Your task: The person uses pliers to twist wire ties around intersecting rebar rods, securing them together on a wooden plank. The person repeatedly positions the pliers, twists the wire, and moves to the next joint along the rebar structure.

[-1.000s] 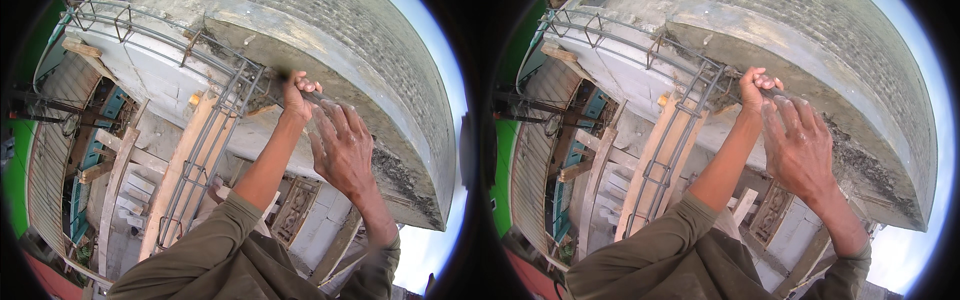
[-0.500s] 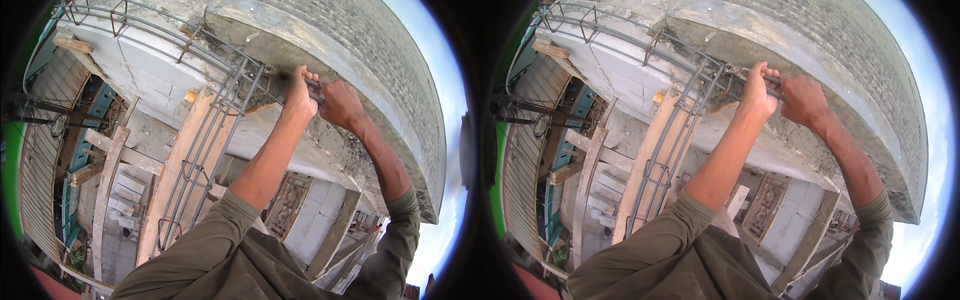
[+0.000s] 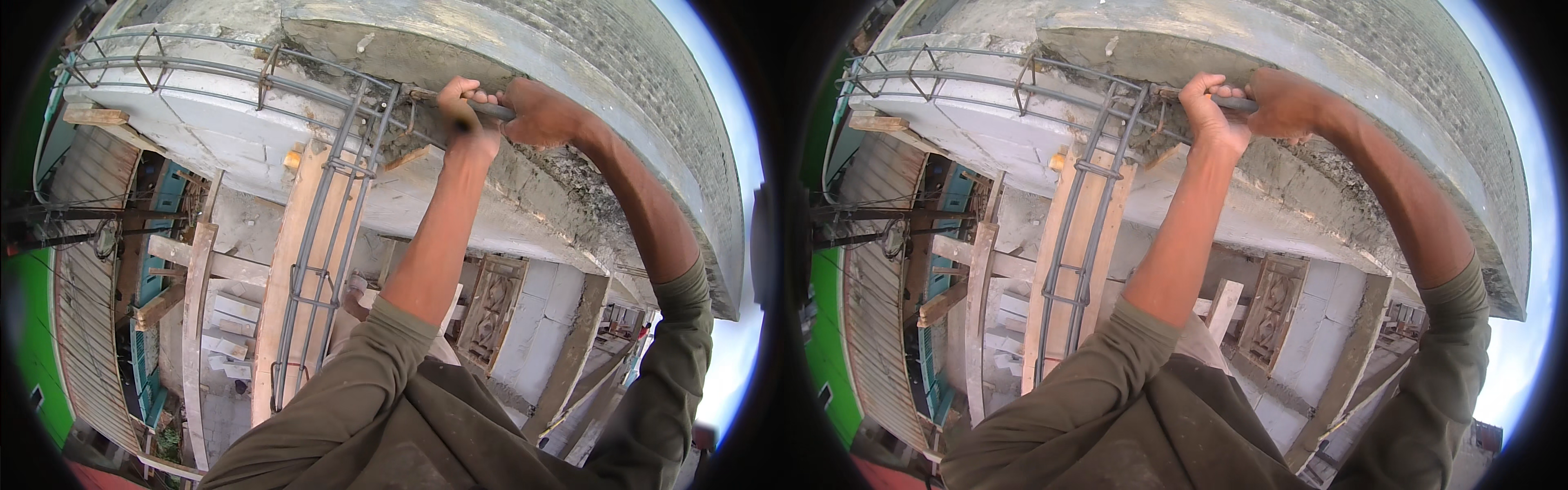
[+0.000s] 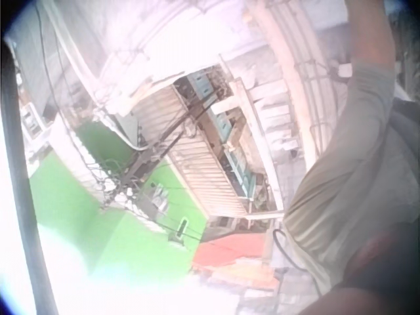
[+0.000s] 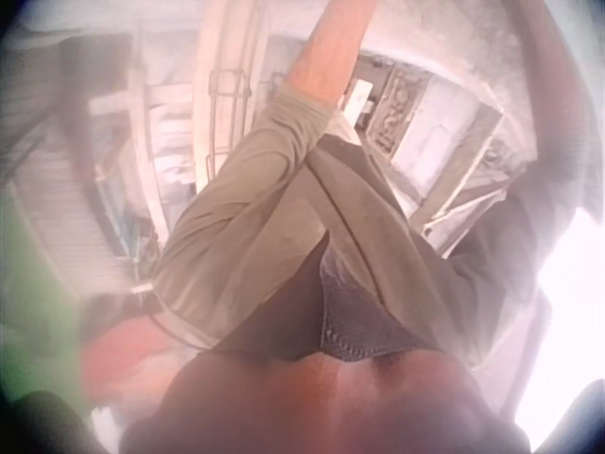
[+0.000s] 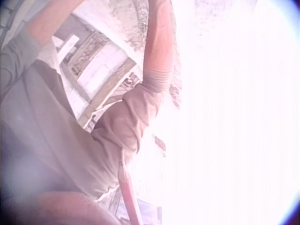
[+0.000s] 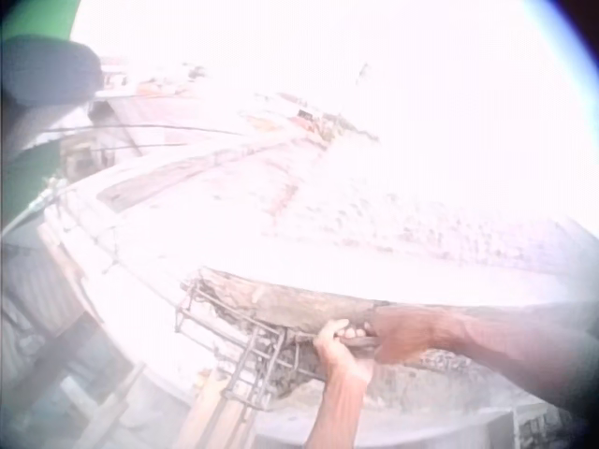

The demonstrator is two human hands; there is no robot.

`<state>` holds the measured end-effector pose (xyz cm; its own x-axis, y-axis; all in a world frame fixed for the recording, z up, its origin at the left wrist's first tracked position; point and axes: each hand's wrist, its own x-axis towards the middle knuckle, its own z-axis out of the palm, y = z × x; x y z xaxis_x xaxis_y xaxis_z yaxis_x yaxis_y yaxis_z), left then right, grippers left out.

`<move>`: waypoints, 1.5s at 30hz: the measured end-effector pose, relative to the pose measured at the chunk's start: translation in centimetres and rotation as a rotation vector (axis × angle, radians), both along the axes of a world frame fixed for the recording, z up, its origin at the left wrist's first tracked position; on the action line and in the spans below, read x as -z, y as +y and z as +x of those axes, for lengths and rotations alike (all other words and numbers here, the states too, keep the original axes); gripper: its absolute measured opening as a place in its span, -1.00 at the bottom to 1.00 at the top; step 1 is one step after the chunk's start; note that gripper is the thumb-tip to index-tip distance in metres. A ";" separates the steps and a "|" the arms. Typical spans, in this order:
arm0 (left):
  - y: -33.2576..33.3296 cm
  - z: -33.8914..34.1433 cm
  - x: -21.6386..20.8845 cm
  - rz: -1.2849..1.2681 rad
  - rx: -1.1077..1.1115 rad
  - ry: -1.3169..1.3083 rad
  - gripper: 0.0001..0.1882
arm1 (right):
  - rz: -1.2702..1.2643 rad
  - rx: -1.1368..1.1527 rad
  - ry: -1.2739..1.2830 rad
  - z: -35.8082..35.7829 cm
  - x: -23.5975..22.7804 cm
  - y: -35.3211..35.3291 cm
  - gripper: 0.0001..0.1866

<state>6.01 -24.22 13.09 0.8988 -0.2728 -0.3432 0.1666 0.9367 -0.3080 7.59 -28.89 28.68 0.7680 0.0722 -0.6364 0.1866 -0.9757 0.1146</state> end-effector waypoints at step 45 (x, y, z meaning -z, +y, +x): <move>1.5 1.5 -1.0 -0.230 -0.099 0.102 -0.68 | 0.088 -0.392 -0.307 -0.2 1.7 -2.5 -0.82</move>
